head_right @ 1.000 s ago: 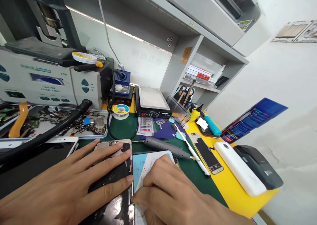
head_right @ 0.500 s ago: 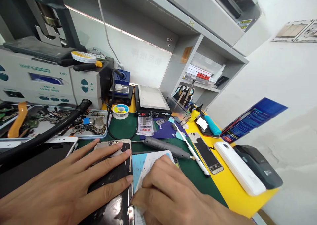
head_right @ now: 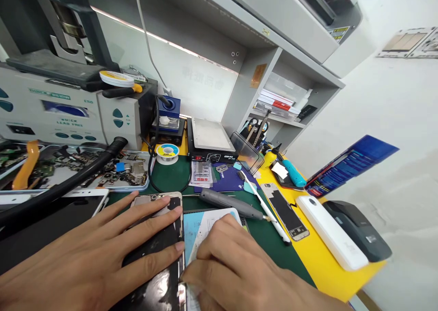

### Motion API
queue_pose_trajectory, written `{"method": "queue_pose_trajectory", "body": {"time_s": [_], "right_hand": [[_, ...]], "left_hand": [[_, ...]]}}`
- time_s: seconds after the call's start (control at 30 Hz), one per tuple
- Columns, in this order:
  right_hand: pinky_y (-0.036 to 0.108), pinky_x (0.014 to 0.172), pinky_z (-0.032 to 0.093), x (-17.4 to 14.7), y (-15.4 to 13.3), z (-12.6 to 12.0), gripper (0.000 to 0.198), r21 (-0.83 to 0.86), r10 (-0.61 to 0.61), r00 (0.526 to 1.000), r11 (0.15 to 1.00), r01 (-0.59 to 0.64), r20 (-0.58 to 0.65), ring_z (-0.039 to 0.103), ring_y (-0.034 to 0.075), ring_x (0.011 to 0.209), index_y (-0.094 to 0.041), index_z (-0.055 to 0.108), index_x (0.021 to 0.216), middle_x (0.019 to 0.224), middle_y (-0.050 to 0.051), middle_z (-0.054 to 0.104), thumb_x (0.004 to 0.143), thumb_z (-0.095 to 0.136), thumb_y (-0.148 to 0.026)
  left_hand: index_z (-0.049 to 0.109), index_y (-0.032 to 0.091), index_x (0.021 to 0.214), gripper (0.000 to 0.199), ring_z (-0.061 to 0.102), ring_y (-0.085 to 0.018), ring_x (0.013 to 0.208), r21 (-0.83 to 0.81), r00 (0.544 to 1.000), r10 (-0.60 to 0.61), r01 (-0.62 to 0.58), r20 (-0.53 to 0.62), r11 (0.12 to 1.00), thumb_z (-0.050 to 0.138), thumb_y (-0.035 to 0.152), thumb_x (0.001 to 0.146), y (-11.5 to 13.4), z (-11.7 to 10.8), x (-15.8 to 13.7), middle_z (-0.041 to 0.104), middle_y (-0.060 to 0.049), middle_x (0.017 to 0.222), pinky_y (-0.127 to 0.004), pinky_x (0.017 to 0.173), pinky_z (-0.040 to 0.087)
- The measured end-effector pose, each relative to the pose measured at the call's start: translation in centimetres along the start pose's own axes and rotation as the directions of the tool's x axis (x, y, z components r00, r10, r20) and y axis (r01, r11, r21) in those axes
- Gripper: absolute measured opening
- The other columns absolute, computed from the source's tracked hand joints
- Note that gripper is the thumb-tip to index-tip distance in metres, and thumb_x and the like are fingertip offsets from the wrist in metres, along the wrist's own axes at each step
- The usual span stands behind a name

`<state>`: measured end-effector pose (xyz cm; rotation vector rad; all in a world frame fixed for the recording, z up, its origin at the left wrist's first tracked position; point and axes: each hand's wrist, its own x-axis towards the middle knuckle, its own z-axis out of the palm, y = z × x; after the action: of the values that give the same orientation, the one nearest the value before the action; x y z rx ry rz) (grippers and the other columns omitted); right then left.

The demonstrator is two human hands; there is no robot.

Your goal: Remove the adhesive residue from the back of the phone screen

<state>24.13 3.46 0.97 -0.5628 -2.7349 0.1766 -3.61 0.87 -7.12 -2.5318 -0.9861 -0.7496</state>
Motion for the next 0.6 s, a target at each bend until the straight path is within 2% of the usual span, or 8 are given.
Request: {"method": "queue_pose_trajectory", "body": {"time_s": [0.2,0.4,0.6], "right_hand": [[0.037,0.108,0.056,-0.08,0.20,-0.23,0.021,0.018,0.013,1.000,1.000,-0.013,-0.002,0.072,0.021,0.093,-0.016,0.077,0.111,0.098,0.008,0.077,0.108,0.057,-0.009],[0.035,0.101,0.059,-0.29,0.30,0.15,0.020,0.015,-0.005,1.000,1.000,0.005,-0.003,0.071,0.020,0.089,-0.016,0.076,0.106,0.093,0.007,0.076,0.109,0.057,-0.012],[0.036,0.096,0.060,0.22,0.06,-0.36,0.020,0.027,-0.012,1.000,1.000,0.012,-0.006,0.069,0.020,0.086,-0.017,0.076,0.108,0.091,0.007,0.075,0.108,0.057,-0.009]], "left_hand": [[0.058,0.042,0.154,0.067,0.040,-0.022,0.160,0.009,1.000,0.019,-0.019,0.007,1.000,0.060,0.024,0.089,-0.16,0.00,0.45,0.057,0.006,0.164,-0.040,0.136,0.001],[0.053,0.042,0.158,0.071,0.032,-0.023,0.164,0.024,0.999,0.030,-0.031,0.046,0.999,0.062,0.029,0.089,-0.31,-0.10,0.03,0.053,0.006,0.167,-0.042,0.137,0.001],[0.051,0.042,0.160,0.072,0.035,-0.022,0.164,0.019,0.999,0.012,-0.013,0.048,1.000,0.063,0.030,0.090,-0.13,-0.02,-0.03,0.052,0.006,0.169,-0.041,0.137,-0.002]]}}
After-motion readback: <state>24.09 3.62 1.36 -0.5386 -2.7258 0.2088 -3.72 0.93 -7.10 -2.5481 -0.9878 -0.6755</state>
